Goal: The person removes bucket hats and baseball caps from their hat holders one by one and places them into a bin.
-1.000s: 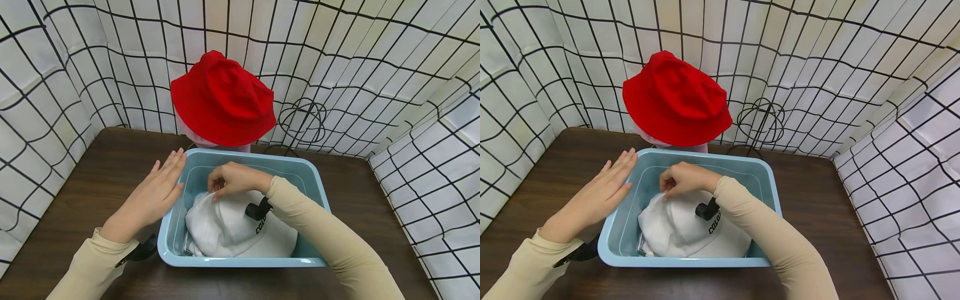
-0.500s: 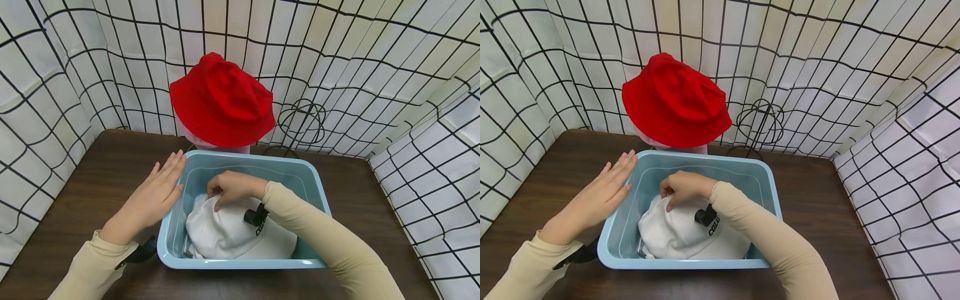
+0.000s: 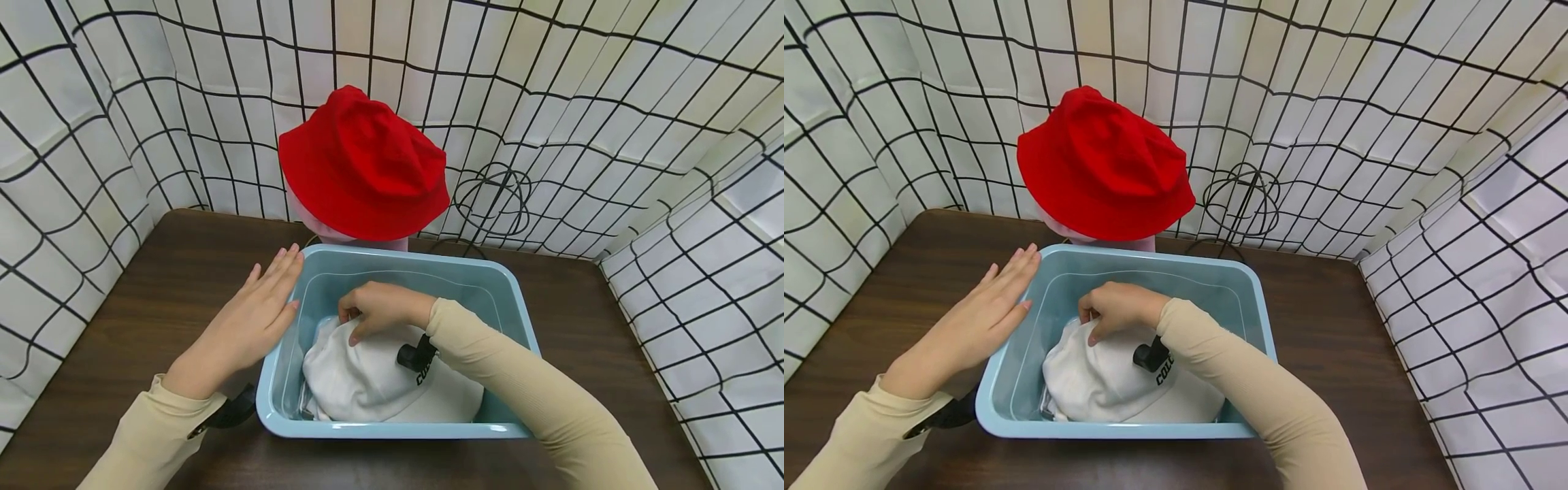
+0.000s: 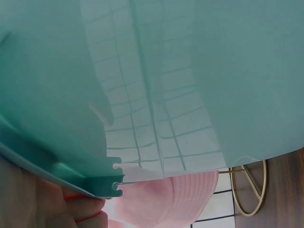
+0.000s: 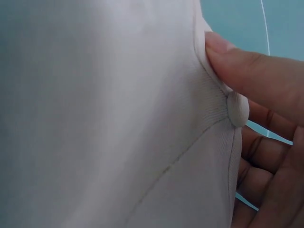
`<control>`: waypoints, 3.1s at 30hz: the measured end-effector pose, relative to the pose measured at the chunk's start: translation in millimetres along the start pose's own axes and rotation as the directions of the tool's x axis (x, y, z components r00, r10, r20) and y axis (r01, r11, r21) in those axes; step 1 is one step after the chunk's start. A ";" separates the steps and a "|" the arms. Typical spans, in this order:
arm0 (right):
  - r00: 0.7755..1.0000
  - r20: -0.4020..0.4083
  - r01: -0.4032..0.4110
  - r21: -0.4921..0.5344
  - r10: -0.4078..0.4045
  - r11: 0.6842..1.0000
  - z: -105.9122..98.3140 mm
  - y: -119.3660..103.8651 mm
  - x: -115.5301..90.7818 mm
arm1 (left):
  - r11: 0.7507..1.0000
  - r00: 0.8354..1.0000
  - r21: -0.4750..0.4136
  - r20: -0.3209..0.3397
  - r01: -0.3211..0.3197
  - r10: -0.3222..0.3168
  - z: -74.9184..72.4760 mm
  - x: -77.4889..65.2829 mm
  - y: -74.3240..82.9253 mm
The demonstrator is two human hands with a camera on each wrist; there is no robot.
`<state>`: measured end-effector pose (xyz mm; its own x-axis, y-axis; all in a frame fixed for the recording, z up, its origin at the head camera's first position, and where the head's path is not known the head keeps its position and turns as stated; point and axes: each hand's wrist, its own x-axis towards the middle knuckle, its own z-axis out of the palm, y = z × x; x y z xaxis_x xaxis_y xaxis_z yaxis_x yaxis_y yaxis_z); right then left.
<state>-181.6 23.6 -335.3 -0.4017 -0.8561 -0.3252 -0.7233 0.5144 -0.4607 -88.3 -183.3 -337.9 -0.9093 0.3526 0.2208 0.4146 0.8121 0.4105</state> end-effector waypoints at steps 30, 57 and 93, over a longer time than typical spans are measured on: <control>1.000 0.023 -0.013 -0.076 0.015 0.997 1.3 -2.2 0.0 | 1.000 1.000 -0.001 -0.004 -0.006 0.006 -0.6 -0.3 0.2; 0.999 0.032 -0.030 -0.095 0.034 0.995 0.3 -4.0 -0.4 | 1.000 1.000 0.011 0.021 -0.001 0.001 -4.2 2.2 1.4; 0.973 -0.204 0.099 -0.035 -0.104 0.995 -43.7 -6.9 -26.9 | 1.000 1.000 -0.003 0.009 -0.006 0.007 -0.6 0.1 0.3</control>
<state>-190.3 40.9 -287.3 -0.4307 -0.8969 -0.0999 -0.7785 0.4253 -0.4616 -88.3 -183.3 -337.2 -0.9069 0.3619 0.2159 0.4206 0.8083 0.4119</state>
